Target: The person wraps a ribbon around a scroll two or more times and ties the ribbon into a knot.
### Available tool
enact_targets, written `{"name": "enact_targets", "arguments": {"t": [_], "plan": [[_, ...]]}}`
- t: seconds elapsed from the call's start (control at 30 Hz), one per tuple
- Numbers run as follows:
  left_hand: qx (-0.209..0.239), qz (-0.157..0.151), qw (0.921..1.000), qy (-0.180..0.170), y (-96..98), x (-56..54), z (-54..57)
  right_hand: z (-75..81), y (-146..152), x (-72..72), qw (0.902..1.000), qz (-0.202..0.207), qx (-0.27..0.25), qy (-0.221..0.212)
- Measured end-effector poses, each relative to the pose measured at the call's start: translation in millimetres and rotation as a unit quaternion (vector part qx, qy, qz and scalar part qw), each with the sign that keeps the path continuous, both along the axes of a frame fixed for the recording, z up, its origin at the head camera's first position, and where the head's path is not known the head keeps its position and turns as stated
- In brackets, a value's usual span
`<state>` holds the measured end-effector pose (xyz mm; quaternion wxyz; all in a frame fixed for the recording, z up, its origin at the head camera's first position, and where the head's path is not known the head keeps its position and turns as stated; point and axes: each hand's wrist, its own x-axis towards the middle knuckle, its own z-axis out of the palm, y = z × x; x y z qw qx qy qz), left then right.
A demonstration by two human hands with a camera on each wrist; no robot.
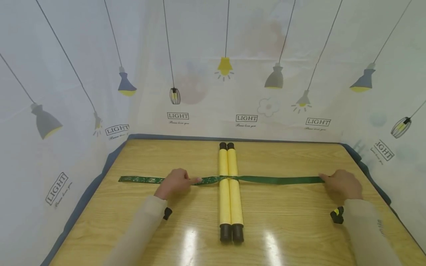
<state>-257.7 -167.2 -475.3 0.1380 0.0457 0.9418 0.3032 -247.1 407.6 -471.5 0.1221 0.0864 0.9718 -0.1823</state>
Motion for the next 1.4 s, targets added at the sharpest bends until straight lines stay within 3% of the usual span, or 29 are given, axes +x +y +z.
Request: {"name": "enact_targets", "arguments": {"t": [0.17, 0.37, 0.53, 0.63, 0.8, 1.03, 1.23, 1.4], "plan": [[-0.045, 0.007, 0.9990, 0.001, 24.7, -5.2, -9.5, -2.6, -8, -1.6, 0.9987, -0.033, 0.014, -0.035], [-0.101, 0.006, 0.9941, 0.038, 45.1, -2.4, -8.3, -1.2, -13, -5.1, 0.9976, -0.047, 0.035, -0.036], [-0.110, -0.003, 0.9923, 0.057, 49.7, -0.5, -7.2, -2.0, -15, -10.1, 0.9983, -0.038, 0.036, -0.026], [-0.090, -0.017, 0.9944, 0.053, 47.5, -0.4, -5.8, -0.9, -14, -12.6, 0.9983, -0.039, 0.034, -0.026], [-0.009, -0.029, 0.9991, 0.028, 40.2, 2.1, -1.6, -0.2, -13, -11.8, 0.9992, -0.033, 0.014, -0.015], [0.069, -0.041, 0.9968, -0.004, 34.1, 0.5, 7.2, -3.2, -15, -7.0, 0.9978, -0.007, -0.043, 0.050], [0.080, -0.072, 0.9941, 0.014, 33.8, -2.2, 17.3, -6.8, -19, -11.9, 0.9929, -0.015, -0.096, 0.068], [0.115, -0.108, 0.9870, 0.029, 33.7, -0.9, 24.3, -2.5, -32, -15.6, 0.9886, -0.009, -0.131, 0.074]]}}
